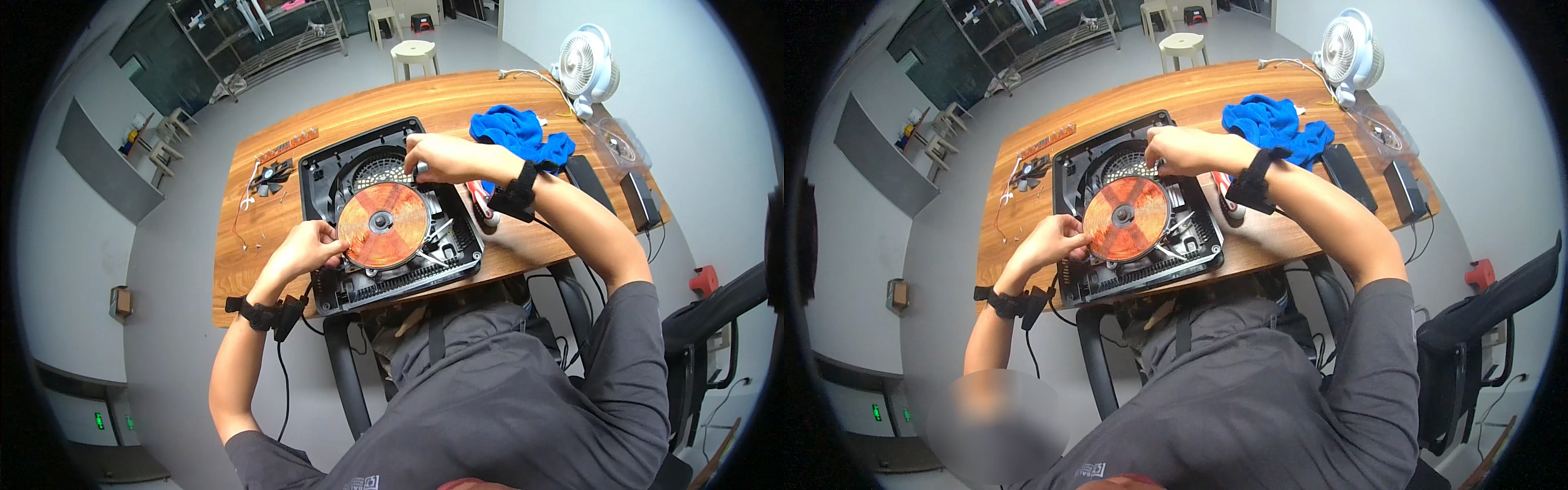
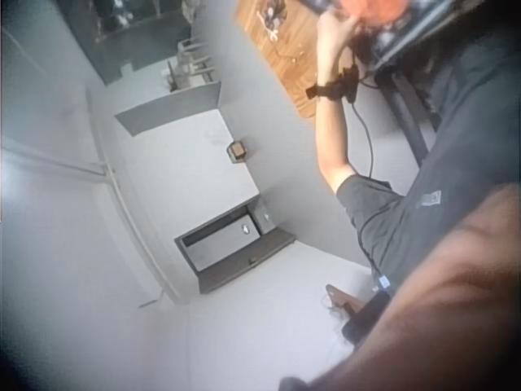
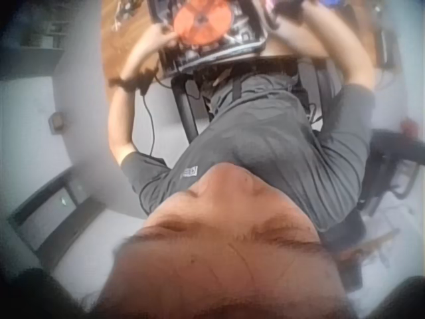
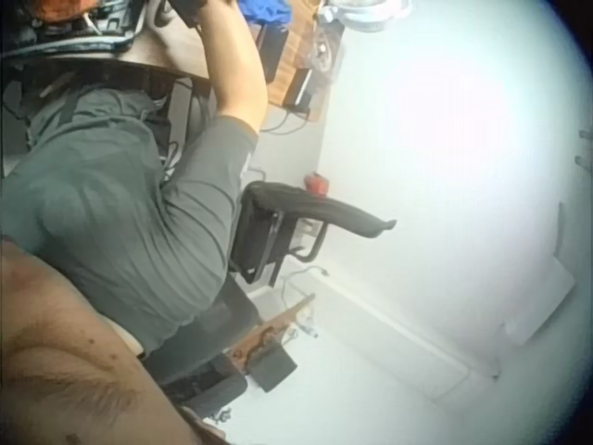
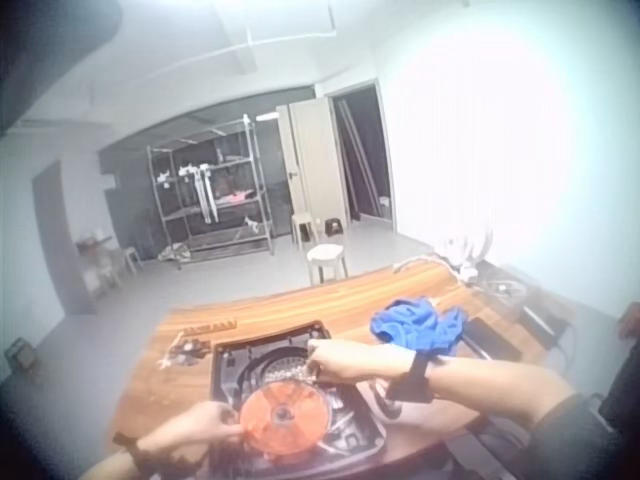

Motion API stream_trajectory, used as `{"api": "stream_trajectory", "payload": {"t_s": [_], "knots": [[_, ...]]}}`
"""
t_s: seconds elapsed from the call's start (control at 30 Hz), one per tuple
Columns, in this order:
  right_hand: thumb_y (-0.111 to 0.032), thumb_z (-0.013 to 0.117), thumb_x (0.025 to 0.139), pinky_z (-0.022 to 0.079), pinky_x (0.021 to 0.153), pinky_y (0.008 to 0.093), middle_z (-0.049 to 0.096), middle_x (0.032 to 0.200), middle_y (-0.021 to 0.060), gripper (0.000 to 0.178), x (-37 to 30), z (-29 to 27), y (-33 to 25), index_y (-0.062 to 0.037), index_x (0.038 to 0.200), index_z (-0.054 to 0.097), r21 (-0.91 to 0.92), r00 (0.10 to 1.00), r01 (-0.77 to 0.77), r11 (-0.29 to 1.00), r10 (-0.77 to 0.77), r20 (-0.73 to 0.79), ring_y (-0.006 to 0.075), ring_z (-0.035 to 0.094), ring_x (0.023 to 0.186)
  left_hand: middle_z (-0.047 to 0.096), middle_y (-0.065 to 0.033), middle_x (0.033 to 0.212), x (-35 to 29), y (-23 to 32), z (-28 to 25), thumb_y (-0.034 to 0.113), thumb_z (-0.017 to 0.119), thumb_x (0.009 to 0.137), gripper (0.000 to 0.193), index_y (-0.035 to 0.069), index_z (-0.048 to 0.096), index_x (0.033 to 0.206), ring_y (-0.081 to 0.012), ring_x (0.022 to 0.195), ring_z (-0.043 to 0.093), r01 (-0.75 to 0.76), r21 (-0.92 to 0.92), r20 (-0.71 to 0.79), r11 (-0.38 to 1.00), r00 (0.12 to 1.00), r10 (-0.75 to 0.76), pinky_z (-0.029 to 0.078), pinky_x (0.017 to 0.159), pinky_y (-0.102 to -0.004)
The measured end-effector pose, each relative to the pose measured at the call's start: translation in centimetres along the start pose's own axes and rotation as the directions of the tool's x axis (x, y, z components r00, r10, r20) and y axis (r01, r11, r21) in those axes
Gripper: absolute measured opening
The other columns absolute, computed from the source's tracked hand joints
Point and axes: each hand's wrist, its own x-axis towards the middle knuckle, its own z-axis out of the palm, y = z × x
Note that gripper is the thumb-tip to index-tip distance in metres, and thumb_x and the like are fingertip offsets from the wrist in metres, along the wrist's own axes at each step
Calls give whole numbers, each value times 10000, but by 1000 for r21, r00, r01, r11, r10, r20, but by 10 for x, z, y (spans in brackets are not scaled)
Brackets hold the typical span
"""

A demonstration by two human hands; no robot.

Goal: The person assembles a disassembled electronic device on a wooden table. They place a copper-colored circular component onto the internal mechanism, secure it with a screwdriver, and then wipe a separate black fan component with a blue cloth.

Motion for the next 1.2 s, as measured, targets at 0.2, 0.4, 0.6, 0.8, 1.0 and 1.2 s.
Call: {"api": "stream_trajectory", "payload": {"t_s": [0.2, 0.4, 0.6, 0.8, 1.0, 1.2], "knots": [[-265, 645, 936, 561, 781, 514, 719, 886, 234, 253, -21, -32, 12, -17, 961, 685, -68, 932, -354, 933, 347, -100, 441, 699, 877, 728, -96, 795, -4, -6, -15, 239, 691, 988, 347, -89, 677, 1100, -128, 675, 705, -103, -101, -159, 989, 983, 86, 596, 620, -267], [-377, 633, 978, 551, 667, 507, 690, 776, 252, 397, -53, -12, 24, 11, 892, 648, -287, 897, -387, 876, 430, 103, 445, 690, 759, 720, -64, 743, 0, -18, -49, 207, 664, 979, 246, -34, 708, 958, -102, 630, 684, -106, 12, -238, 994, 966, 105, 548, 561, -254], [-393, 659, 943, 583, 686, 518, 697, 803, 290, 441, -68, -11, 7, 44, 890, 693, -252, 854, -458, 853, 500, 142, 474, 697, 774, 740, -84, 767, -7, -55, -84, 149, 703, 931, 174, -19, 734, 963, -119, 673, 713, 36, 133, -435, 990, 900, 26, 577, 624, -290], [-426, 657, 941, 577, 668, 502, 693, 773, 285, 478, -77, -2, 1, 34, 824, 716, -227, 828, -485, 845, 527, 190, 455, 705, 776, 760, -172, 845, 2, -108, -95, 64, 734, 853, 143, -14, 759, 970, -249, 792, 751, 144, 310, -528, 940, 848, 44, 591, 765, -367], [-454, 608, 982, 537, 597, 492, 672, 695, 254, 530, -78, -3, -15, 36, 800, 694, -244, 803, -504, 828, 554, 221, 432, 678, 670, 752, -233, 935, 6, -143, -100, 24, 737, 819, 146, -5, 770, 958, -335, 911, 746, 219, 426, -559, 878, 826, 65, 585, 832, -414], [-483, 642, 939, 545, 572, 479, 657, 674, 264, 576, -84, 3, -5, 54, 735, 670, -236, 837, -466, 853, 511, 197, 429, 685, 657, 759, -217, 956, 7, -137, -94, 53, 785, 793, 184, 3, 775, 969, -326, 917, 749, 265, 451, -505, 852, 863, -1, 591, 826, -410]]}}
